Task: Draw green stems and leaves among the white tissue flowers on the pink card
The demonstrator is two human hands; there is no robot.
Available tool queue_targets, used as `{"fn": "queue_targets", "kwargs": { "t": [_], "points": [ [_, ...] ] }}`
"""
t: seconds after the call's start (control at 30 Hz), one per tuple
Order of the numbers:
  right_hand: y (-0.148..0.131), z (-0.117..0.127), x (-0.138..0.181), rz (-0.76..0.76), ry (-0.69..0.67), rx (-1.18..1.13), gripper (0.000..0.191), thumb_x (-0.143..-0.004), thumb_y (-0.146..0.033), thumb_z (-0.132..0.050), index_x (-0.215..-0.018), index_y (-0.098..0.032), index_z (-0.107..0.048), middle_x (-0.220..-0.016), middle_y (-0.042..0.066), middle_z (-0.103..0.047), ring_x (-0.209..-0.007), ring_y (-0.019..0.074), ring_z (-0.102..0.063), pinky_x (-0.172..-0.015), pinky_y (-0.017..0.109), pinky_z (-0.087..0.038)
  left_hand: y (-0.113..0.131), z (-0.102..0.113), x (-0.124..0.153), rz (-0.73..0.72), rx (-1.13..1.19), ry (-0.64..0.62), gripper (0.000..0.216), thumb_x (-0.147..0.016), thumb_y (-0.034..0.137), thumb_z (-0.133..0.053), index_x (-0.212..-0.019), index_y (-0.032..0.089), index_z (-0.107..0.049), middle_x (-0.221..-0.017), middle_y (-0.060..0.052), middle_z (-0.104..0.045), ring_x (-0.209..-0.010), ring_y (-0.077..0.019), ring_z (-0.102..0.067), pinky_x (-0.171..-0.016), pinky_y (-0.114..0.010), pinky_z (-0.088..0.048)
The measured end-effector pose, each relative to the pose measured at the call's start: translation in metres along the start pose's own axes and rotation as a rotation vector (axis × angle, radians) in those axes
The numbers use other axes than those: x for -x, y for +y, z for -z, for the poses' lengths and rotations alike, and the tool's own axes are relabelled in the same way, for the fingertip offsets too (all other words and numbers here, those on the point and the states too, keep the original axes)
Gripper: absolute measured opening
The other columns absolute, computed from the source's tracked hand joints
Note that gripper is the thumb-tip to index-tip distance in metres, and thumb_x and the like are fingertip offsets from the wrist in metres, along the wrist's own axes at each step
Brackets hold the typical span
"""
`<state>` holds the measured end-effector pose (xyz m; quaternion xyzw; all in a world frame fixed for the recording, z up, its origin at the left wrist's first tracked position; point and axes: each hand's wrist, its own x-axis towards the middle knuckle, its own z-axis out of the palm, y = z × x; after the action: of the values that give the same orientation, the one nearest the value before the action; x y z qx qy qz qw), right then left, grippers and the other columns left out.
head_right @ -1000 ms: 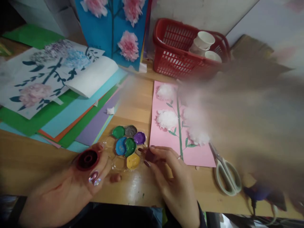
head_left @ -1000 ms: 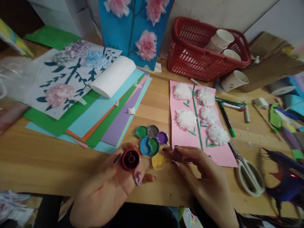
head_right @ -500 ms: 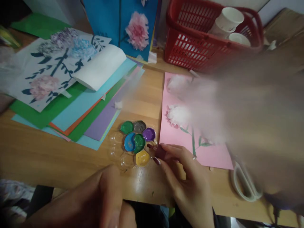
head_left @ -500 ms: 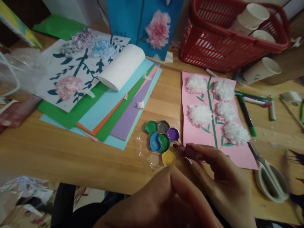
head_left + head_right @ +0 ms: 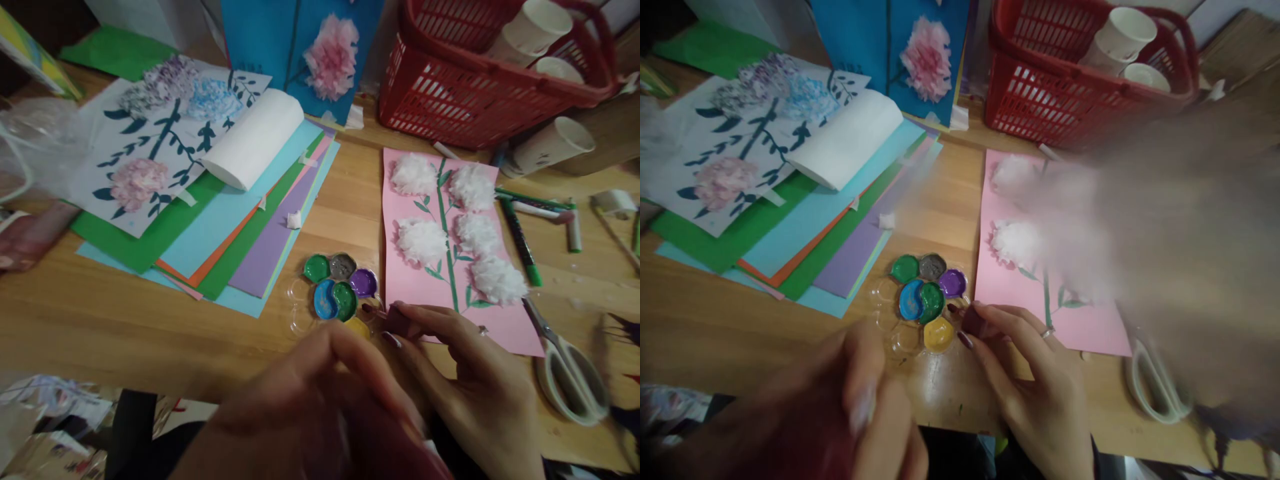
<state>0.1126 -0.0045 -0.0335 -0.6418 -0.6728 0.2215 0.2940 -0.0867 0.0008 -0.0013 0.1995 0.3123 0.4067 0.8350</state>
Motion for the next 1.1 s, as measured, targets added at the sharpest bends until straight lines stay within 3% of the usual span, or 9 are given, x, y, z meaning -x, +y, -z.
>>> {"fn": "queue_targets", "kwargs": {
  "t": [0.03, 0.17, 0.27, 0.47, 0.63, 0.9, 1.1],
  "points": [
    [0.000, 0.001, 0.000, 0.010, 0.002, 0.020, 0.025, -0.087, -0.026, -0.064, -0.111, -0.029, -0.063, -0.097, 0.003, -0.068, -0.080, 0.0187, -0.066, -0.072, 0.033, -0.055, 0.004, 0.007, -0.009, 0.002, 0.098, -0.092, 0.022, -0.084, 0.046, -0.065, -0.076, 0.026, -0.068, -0.048, 0.002, -0.051, -0.051, -0.0178, -0.060, -0.056, -0.033, -0.052],
    [0.000, 0.003, -0.002, 0.058, 0.003, 0.067, 0.024, -0.088, -0.023, -0.062, -0.112, -0.026, -0.063, -0.096, 0.003, -0.069, -0.079, 0.0160, -0.066, -0.070, 0.029, -0.055, 0.015, 0.029, -0.031, -0.131, 0.266, 0.064, 0.013, -0.087, 0.030, -0.061, -0.079, 0.021, -0.064, -0.073, -0.002, -0.051, -0.070, -0.0153, -0.053, -0.074, -0.034, -0.052],
    [0.000, 0.004, -0.005, 0.069, -0.021, 0.089, 0.025, -0.088, -0.024, -0.063, -0.113, -0.025, -0.062, -0.093, 0.003, -0.069, -0.077, 0.0148, -0.067, -0.069, 0.027, -0.055, 0.014, 0.032, -0.037, -0.191, 0.345, 0.116, 0.014, -0.086, 0.021, -0.058, -0.073, 0.018, -0.059, -0.073, -0.001, -0.046, -0.069, -0.0144, -0.046, -0.072, -0.032, -0.052],
    [-0.003, 0.004, -0.009, 0.076, -0.058, 0.162, 0.025, -0.089, -0.024, -0.062, -0.114, -0.023, -0.062, -0.099, 0.005, -0.071, -0.084, 0.0160, -0.068, -0.070, 0.026, -0.057, 0.010, 0.035, -0.041, -0.238, 0.412, 0.191, 0.015, -0.088, 0.019, -0.052, -0.074, 0.016, -0.058, -0.072, -0.001, -0.042, -0.064, -0.0117, -0.043, -0.060, -0.024, -0.050],
    [-0.006, 0.005, -0.008, 0.140, -0.049, 0.268, 0.024, -0.090, -0.022, -0.061, -0.113, -0.023, -0.063, -0.102, 0.006, -0.071, -0.082, 0.0166, -0.070, -0.070, 0.027, -0.057, 0.007, 0.039, -0.041, -0.262, 0.399, 0.270, 0.014, -0.088, 0.022, -0.054, -0.077, 0.016, -0.058, -0.077, -0.002, -0.043, -0.072, -0.0146, -0.044, -0.064, -0.027, -0.051],
    [-0.007, 0.010, -0.005, 0.279, -0.060, 0.433, 0.029, -0.090, -0.015, -0.056, -0.117, -0.022, -0.064, -0.110, 0.008, -0.069, -0.084, 0.0178, -0.070, -0.066, 0.027, -0.057, 0.007, 0.039, -0.041, -0.287, 0.352, 0.257, 0.012, -0.085, 0.022, -0.058, -0.077, 0.015, -0.060, -0.077, -0.002, -0.044, -0.071, -0.0152, -0.043, -0.063, -0.029, -0.051],
    [-0.007, 0.018, -0.009, 0.392, -0.178, 0.495, 0.039, -0.089, -0.007, -0.051, -0.122, -0.024, -0.063, -0.115, 0.010, -0.065, -0.092, 0.0211, -0.067, -0.069, 0.032, -0.058, 0.006, 0.039, -0.041, -0.296, 0.381, 0.252, 0.006, -0.083, 0.021, -0.062, -0.081, 0.015, -0.062, -0.083, -0.003, -0.048, -0.075, -0.0162, -0.045, -0.065, -0.029, -0.051]
  ]
}}
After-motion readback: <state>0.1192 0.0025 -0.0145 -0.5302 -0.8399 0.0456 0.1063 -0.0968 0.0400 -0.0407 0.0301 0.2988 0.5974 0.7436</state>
